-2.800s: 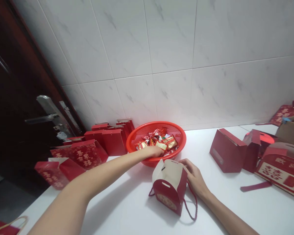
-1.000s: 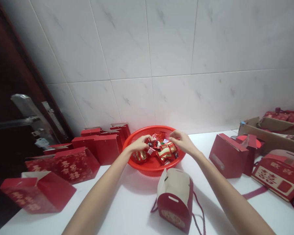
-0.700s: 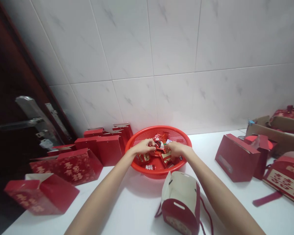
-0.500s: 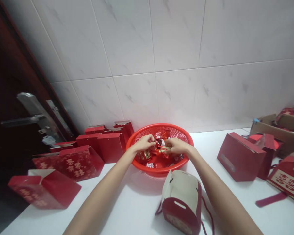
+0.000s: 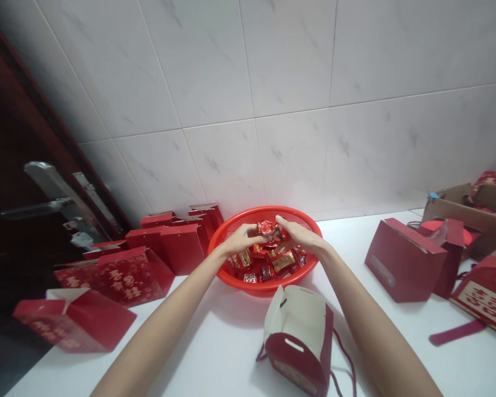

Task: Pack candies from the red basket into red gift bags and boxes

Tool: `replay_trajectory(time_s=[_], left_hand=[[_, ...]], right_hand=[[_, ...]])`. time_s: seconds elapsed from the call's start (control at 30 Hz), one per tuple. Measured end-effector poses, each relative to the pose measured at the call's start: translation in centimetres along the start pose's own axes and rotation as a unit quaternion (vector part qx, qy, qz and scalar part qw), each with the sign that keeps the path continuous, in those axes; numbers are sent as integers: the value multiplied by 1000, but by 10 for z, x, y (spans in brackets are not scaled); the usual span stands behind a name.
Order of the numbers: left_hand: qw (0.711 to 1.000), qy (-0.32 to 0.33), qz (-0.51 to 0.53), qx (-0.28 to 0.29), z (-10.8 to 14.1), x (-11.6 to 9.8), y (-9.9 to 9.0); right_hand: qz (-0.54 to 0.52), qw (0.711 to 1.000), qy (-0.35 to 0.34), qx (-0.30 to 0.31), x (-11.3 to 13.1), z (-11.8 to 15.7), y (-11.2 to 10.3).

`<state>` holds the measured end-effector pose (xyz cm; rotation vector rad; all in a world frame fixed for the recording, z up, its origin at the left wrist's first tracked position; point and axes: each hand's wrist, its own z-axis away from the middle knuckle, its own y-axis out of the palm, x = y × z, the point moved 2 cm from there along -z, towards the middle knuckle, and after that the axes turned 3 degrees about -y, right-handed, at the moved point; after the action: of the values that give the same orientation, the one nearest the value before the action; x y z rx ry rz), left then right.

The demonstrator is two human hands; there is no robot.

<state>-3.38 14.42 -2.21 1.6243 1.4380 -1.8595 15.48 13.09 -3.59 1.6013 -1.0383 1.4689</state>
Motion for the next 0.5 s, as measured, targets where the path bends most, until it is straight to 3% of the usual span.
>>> replay_trajectory(time_s=[0.17, 0.3, 0.5], left_hand=[[999, -24, 20, -8, 1, -1, -1], [998, -52, 25, -5, 0, -1, -1], [989, -70, 126, -32, -7, -3, -1]], right_hand=[[-12, 989, -141, -49, 5, 2, -2], [-45, 986, -126, -101, -1, -2, -7], [-42, 980, -126, -149, 0, -3, -11]])
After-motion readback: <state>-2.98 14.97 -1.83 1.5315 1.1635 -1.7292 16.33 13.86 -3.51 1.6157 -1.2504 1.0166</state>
